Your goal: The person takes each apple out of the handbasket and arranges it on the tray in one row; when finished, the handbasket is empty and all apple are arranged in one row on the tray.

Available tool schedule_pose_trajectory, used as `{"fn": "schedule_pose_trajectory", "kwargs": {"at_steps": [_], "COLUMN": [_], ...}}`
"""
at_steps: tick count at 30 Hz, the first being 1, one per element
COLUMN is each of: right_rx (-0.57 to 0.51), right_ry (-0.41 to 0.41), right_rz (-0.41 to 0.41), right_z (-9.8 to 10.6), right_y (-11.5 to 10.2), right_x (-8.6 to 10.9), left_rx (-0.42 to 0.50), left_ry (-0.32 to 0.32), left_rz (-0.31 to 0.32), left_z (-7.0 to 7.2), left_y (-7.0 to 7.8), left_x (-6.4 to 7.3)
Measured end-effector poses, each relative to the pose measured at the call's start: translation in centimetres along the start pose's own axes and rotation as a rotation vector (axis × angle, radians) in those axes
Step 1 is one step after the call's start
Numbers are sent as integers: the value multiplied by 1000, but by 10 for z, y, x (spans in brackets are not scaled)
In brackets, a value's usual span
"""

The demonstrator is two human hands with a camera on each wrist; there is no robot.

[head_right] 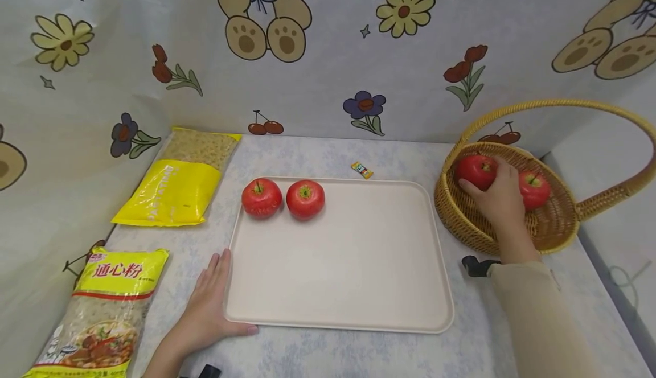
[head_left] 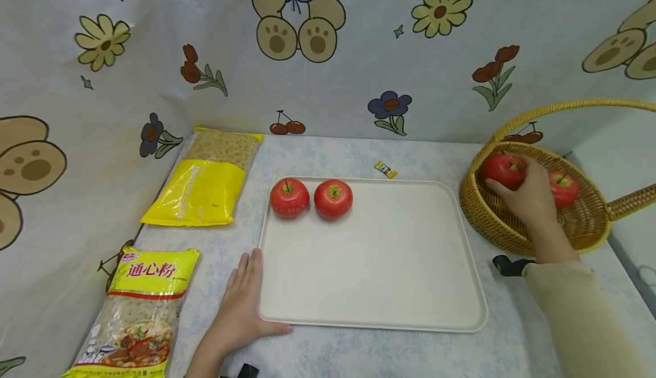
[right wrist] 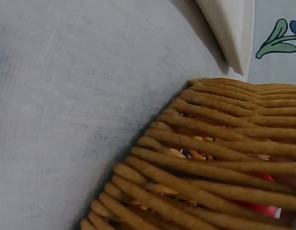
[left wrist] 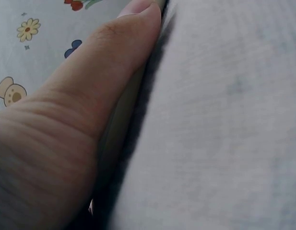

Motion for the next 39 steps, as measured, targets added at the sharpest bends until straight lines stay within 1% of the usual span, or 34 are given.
{"fn": "schedule_pose_trajectory", "kwargs": {"at_steps": [4,7,12,15,21,24,29,36,39], "right_rx": [8,46,82,90,100,73,20,10,23], "right_ry": [-30,-54,-67,-65,-65,-68,-74,-66,-53], "right_rz": [-12,-20,-63,-69,-49,-30,-20,-8,15], "right_z": [-5,-8,-9,-10,-12,-14,-15,-15,-12], "right_y": [3,5,8,9,11,12,13,11,8], "right_x": [-7,-10,-8,-6,-8,-9,-10,-9,-7], "left_rx": [5,7,9,10,-1,0,-3,-5,-7], "left_ry": [1,10,21,17,-2,-9,-16,-7,-9], "left_rz": [-3,-8,-19,-15,12,20,14,7,15], "left_z": [0,0,0,1,0,0,0,0,-1], "left_y": [0,-1,-1,0,0,0,1,1,1], "left_x": [0,1,1,1,0,0,1,1,1]}}
Point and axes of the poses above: each hand's wrist, its own x-axis away from the middle knuckle, its own z-axis out of the back of the hand, y = z × x, the point moved 6 cm from there along -x, towards the middle knuckle, and after that the axes turned 5 degrees about -x, right-handed, at the moved point
